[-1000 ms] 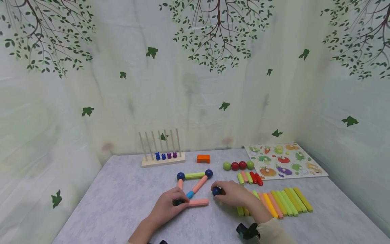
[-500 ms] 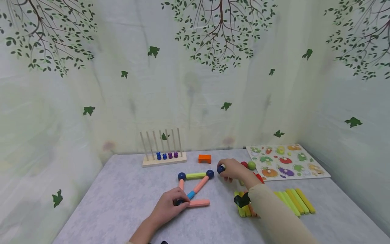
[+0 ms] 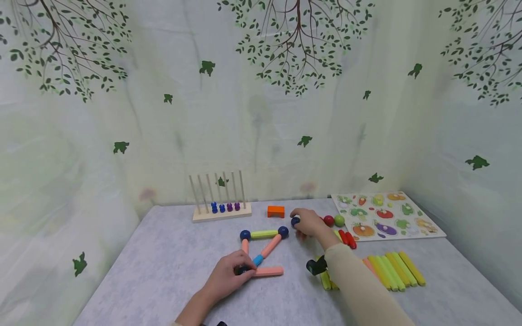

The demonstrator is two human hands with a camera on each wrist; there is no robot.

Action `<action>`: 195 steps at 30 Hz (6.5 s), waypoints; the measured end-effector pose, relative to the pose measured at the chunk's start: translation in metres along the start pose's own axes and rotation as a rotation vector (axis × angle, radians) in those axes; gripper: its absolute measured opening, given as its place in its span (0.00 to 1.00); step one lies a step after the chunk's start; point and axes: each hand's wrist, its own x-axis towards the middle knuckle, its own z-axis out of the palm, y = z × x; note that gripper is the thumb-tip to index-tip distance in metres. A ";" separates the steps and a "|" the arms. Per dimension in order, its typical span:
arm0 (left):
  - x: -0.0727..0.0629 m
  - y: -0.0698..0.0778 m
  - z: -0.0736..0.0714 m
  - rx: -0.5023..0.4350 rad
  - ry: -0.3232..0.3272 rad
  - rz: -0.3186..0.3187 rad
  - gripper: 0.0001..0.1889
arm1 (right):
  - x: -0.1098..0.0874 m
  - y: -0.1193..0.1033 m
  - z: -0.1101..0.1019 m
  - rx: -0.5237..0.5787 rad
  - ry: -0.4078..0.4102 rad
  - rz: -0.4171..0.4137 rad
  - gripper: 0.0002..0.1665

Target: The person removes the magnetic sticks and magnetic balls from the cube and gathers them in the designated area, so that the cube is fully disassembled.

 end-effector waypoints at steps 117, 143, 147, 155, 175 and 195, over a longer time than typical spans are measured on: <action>0.002 0.000 0.001 -0.110 -0.063 -0.133 0.03 | -0.095 0.051 -0.001 -0.164 -0.133 -0.221 0.09; 0.003 0.010 -0.001 -0.304 -0.137 -0.289 0.09 | -0.096 0.020 0.019 -0.255 -0.079 -0.318 0.08; 0.004 0.015 -0.001 -0.434 -0.275 -0.252 0.12 | -0.103 0.006 0.028 -0.227 -0.122 -0.379 0.17; 0.006 0.026 0.003 -0.594 -0.492 -0.089 0.15 | -0.120 -0.012 0.045 -0.208 -0.198 -0.436 0.28; 0.010 0.015 0.000 -0.007 -0.108 -0.258 0.13 | -0.118 -0.012 0.039 -0.155 -0.260 -0.402 0.19; 0.008 0.007 0.000 -0.023 -0.076 -0.296 0.13 | -0.050 -0.049 0.069 0.038 -0.052 -0.116 0.13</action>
